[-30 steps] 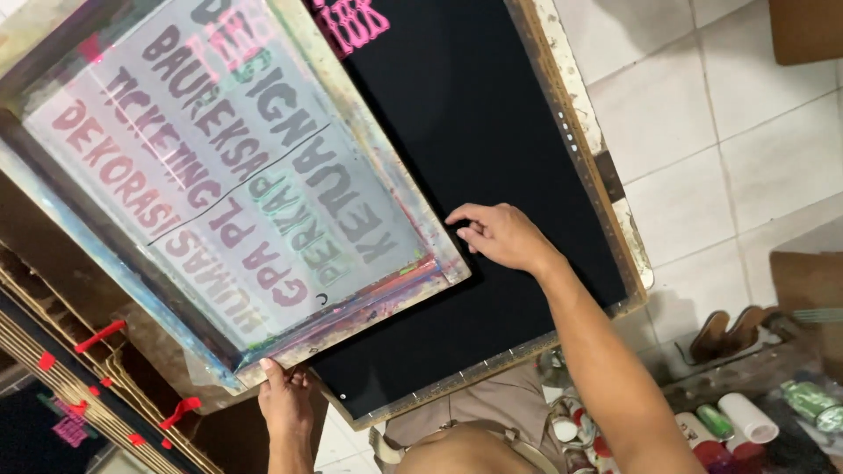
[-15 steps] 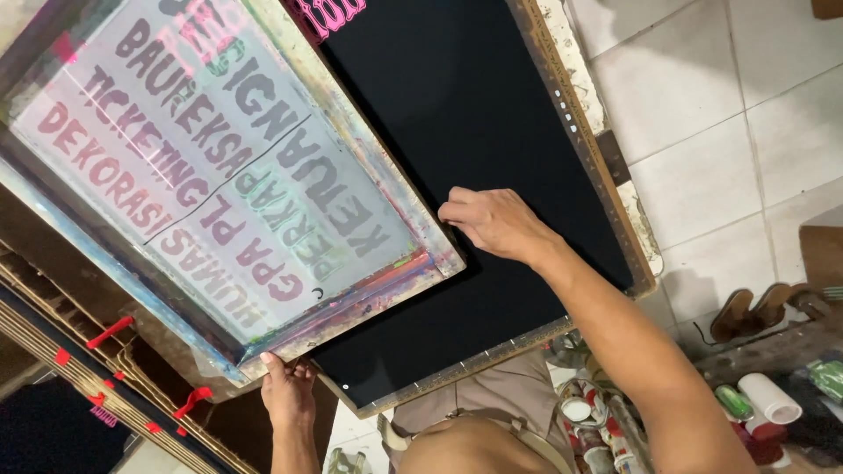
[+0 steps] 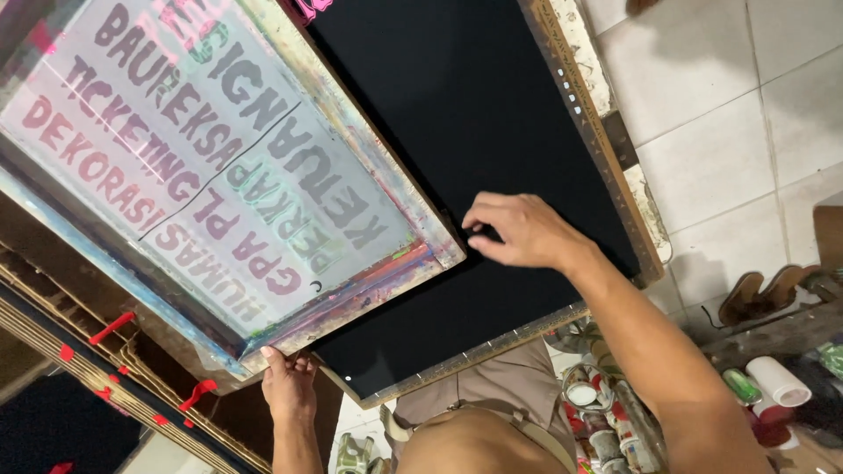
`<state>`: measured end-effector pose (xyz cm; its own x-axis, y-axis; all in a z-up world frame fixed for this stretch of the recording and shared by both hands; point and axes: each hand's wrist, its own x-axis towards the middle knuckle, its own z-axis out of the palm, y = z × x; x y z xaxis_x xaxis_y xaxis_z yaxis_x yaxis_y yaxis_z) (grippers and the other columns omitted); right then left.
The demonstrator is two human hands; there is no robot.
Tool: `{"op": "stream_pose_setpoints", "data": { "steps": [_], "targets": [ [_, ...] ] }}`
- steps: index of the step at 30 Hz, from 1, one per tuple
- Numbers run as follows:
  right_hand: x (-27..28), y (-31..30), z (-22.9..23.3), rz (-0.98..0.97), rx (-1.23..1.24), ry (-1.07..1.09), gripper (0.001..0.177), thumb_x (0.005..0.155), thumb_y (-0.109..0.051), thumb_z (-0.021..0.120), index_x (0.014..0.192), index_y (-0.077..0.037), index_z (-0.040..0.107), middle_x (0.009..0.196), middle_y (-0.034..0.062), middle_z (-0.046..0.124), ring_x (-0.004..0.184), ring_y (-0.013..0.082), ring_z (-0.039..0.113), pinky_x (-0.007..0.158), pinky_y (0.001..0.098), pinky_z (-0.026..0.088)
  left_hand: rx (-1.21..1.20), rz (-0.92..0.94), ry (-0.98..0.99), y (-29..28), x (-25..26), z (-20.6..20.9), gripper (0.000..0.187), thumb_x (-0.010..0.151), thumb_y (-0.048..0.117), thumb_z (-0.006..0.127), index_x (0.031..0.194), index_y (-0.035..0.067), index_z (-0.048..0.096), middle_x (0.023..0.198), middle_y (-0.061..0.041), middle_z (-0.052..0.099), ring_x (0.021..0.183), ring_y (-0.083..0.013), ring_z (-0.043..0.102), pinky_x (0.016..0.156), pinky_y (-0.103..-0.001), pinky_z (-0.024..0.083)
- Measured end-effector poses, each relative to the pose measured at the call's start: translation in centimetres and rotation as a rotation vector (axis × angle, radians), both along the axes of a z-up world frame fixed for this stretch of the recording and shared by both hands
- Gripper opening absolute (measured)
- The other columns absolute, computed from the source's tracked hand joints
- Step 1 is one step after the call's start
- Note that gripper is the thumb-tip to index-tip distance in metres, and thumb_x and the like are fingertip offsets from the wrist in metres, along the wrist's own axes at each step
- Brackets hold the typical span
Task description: Moving wooden printing boards and setting up a screen printing frame on a station for alignment.
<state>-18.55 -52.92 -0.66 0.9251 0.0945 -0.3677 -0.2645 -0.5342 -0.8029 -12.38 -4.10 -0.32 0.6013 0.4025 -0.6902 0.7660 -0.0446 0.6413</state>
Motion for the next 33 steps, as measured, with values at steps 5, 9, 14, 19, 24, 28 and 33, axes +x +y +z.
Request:
{"op": "stream_pose_setpoints", "data": {
  "steps": [5,9,14,19,24,28,33],
  "targets": [
    [-2.1,2.0,-1.0,-0.035,-0.065,-0.079,0.031,0.089,-0.029,0.069,0.114,-0.011,0.068,0.111,0.002,0.065,0.074,0.0269,0.069,0.059,0.0456,0.052,0.039,0.038,0.038,0.9,-0.2,-0.9,0.05,0.106,0.055,0.055,0.079,0.016,0.037,0.067,-0.002,0.039,0.062,-0.0157,0.043,0.061,-0.034,0.043],
    [-2.4,3.4,-1.5,-0.122,-0.141,-0.179,0.018,0.094,-0.021,0.065,0.106,-0.009,0.069,0.1,0.0024,0.064,0.067,0.0259,0.066,0.048,0.0424,0.049,0.062,0.039,0.048,0.4,0.0,-0.4,0.05,0.106,0.054,0.055,0.079,0.016,0.037,0.067,-0.002,0.041,0.061,-0.0155,0.043,0.061,-0.033,0.044],
    [-2.5,4.8,-1.2,-0.25,-0.146,-0.193,0.009,0.093,-0.012,0.06,0.097,-0.012,0.068,0.087,-0.0006,0.064,0.062,0.0237,0.063,0.048,0.0405,0.048,0.081,0.044,0.066,0.4,0.0,-0.3,0.05,0.105,0.056,0.056,0.081,0.017,0.038,0.068,-0.001,0.042,0.061,-0.0143,0.045,0.062,-0.032,0.047],
    [-2.7,6.1,-0.8,-0.723,0.129,0.083,0.011,0.085,-0.005,0.064,0.078,-0.012,0.068,0.051,-0.0048,0.048,0.045,0.006,0.037,0.047,0.0274,0.031,0.093,0.039,0.063,0.7,-0.1,-0.5,0.05,0.106,0.056,0.054,0.082,0.016,0.037,0.07,-0.002,0.041,0.063,-0.0164,0.045,0.061,-0.036,0.044],
    [-2.8,6.4,-1.5,-1.084,0.473,0.303,0.01,0.09,-0.002,0.058,0.085,-0.008,0.064,0.053,0.0052,0.059,0.036,0.008,0.042,0.036,0.0222,0.031,0.09,0.032,0.072,-1.3,0.4,0.7,0.051,0.108,0.054,0.051,0.076,0.017,0.037,0.065,-0.001,0.039,0.059,-0.0152,0.041,0.06,-0.034,0.044],
    [-3.4,5.0,-0.4,-0.976,0.416,0.192,0.014,0.092,0.001,0.052,0.089,-0.006,0.064,0.059,0.0053,0.065,0.04,0.0081,0.047,0.041,0.0217,0.036,0.136,0.063,0.06,-2.5,0.3,1.3,0.042,0.105,0.053,0.054,0.091,0.018,0.038,0.068,0.002,0.039,0.058,-0.0117,0.043,0.057,-0.031,0.043],
    [-2.7,5.5,-0.6,-0.656,0.095,0.0,0.02,0.088,-0.015,0.072,0.106,-0.007,0.068,0.063,-0.0042,0.059,0.054,0.0114,0.056,0.058,0.0297,0.047,0.887,-0.138,-0.184,-5.0,-0.2,1.0,0.101,0.094,0.064,0.064,0.157,0.007,0.01,0.145,-0.021,0.037,0.121,-0.0335,0.044,0.095,-0.048,0.038]
  ]
}}
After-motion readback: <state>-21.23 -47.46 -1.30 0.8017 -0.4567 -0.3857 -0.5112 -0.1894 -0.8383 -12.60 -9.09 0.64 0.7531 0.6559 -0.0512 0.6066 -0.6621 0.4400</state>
